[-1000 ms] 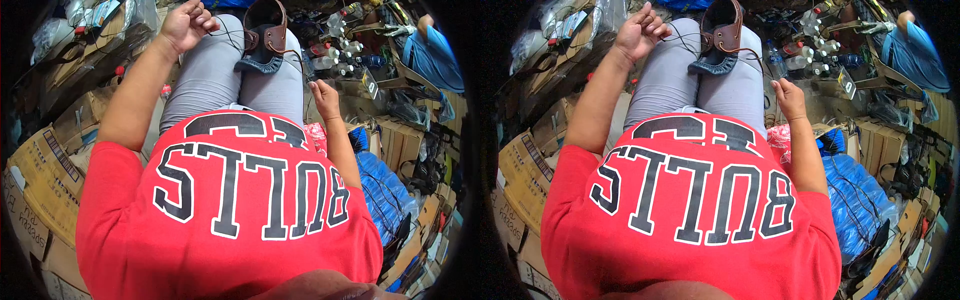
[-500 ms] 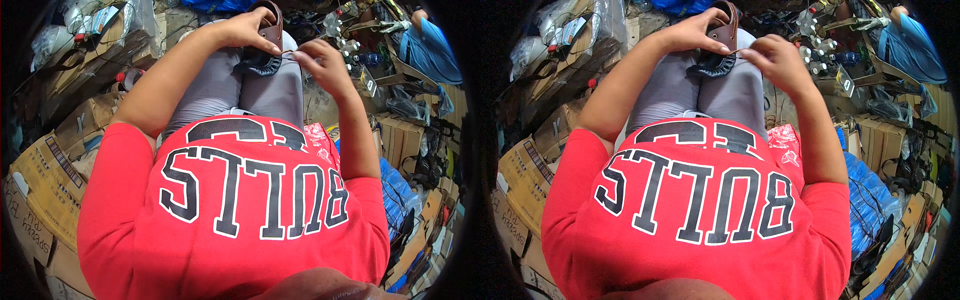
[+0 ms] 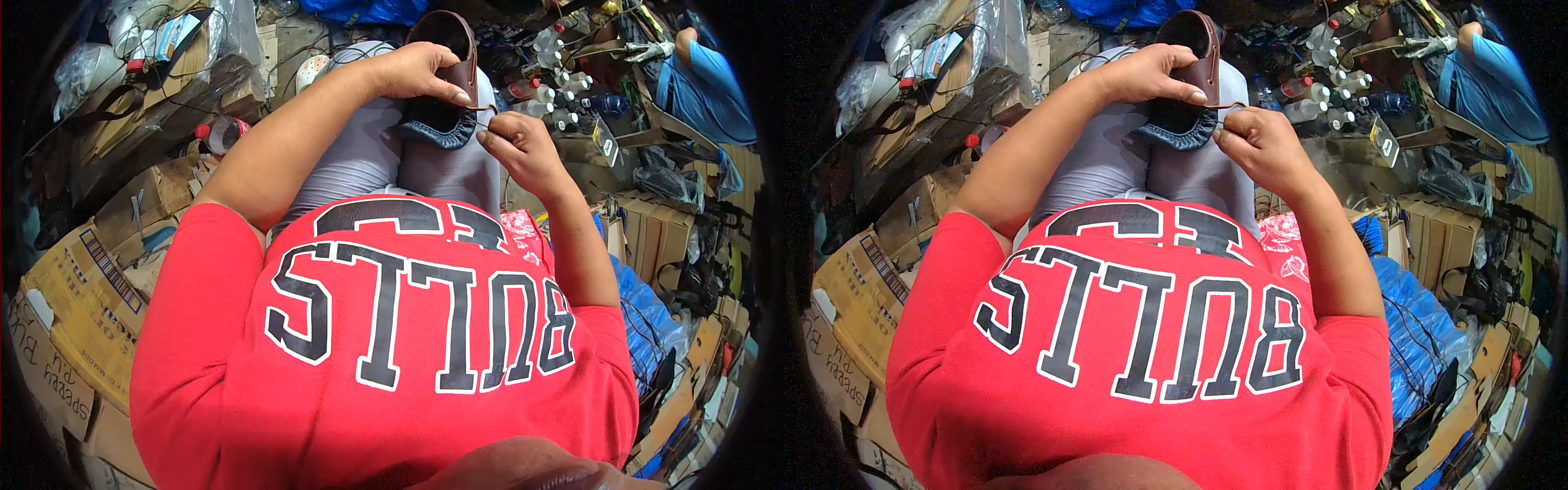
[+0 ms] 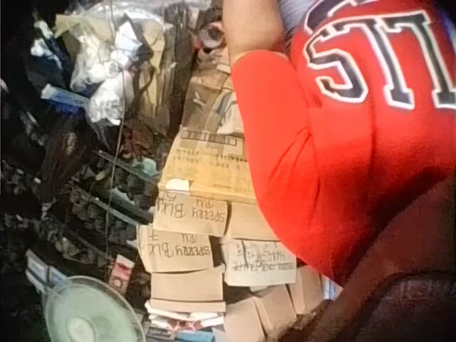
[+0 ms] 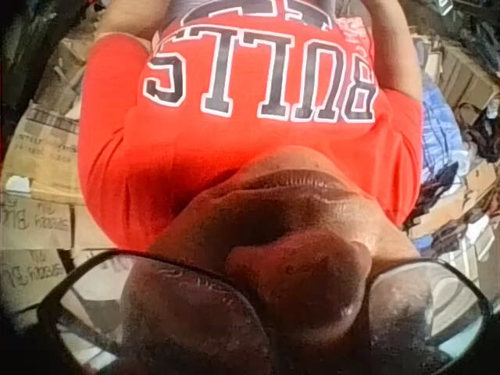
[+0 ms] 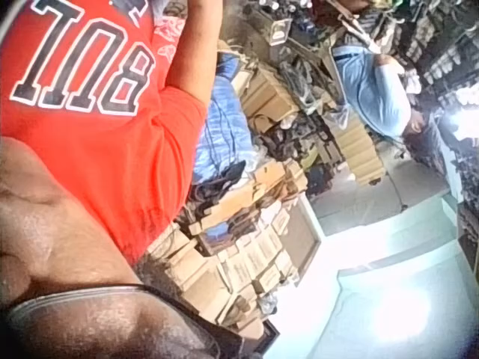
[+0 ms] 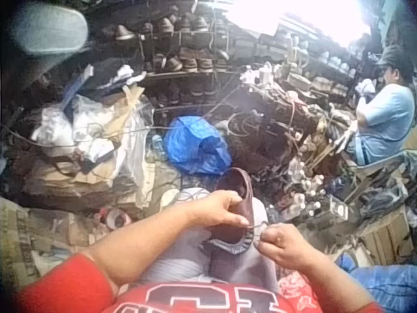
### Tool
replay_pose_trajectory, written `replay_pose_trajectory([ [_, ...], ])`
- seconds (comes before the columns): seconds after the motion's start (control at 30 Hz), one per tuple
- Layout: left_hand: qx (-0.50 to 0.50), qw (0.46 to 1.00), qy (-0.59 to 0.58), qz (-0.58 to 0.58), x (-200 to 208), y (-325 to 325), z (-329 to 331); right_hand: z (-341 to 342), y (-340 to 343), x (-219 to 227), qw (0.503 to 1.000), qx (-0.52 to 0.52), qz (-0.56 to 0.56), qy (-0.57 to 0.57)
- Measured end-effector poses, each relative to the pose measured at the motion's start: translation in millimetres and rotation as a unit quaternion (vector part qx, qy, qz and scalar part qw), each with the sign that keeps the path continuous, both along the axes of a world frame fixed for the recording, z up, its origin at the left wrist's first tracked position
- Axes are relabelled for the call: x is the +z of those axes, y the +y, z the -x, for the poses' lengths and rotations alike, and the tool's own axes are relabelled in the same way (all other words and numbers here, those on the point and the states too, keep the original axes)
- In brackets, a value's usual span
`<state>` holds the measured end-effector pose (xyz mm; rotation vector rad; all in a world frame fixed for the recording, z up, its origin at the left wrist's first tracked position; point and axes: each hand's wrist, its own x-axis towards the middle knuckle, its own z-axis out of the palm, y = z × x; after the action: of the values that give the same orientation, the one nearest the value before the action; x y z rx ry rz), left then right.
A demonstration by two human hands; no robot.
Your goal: The person is manually stitching or lacing the upper part of a shoe in a workshop setting.
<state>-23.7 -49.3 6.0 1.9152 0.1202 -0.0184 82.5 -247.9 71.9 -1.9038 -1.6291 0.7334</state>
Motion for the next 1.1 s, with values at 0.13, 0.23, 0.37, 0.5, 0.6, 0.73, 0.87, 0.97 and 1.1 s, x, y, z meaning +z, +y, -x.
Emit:
replay_pose_trajectory([
  [0.13, 0.000, 0.993, -0.032, -0.116, -2, 5, -5, 2, -12, 2, 0.999, -0.003, -0.033, 0.027],
  [0.23, 0.010, 0.989, -0.036, -0.143, -1, 8, 0, 5, -18, 22, 0.997, -0.016, -0.040, 0.058],
  [0.37, 0.013, 0.988, -0.051, -0.143, -3, 7, 8, 6, -21, 8, 0.993, -0.071, -0.056, 0.069],
  [0.5, 0.004, 0.992, -0.055, -0.111, 1, 7, 14, 6, -19, -1, 0.996, -0.069, -0.049, 0.019],
  [0.6, 0.001, 1.000, -0.013, -0.005, 5, 10, 14, 3, -10, -3, 0.997, -0.064, -0.048, -0.012],
  [0.73, 0.003, 1.000, -0.007, 0.004, 0, 13, 14, -2, 0, -6, 0.995, -0.065, -0.039, -0.061],
  [0.87, -0.010, 0.999, -0.006, -0.035, 1, 15, 14, -4, 5, -5, 0.993, -0.061, -0.021, -0.096],
  [0.97, -0.023, 0.998, -0.016, -0.053, 4, 15, 13, -4, 8, 2, 0.992, -0.057, -0.012, -0.114],
  [1.1, -0.060, 0.997, -0.006, -0.046, 13, 20, 15, -1, 15, 18, 0.983, -0.029, 0.025, -0.179],
])
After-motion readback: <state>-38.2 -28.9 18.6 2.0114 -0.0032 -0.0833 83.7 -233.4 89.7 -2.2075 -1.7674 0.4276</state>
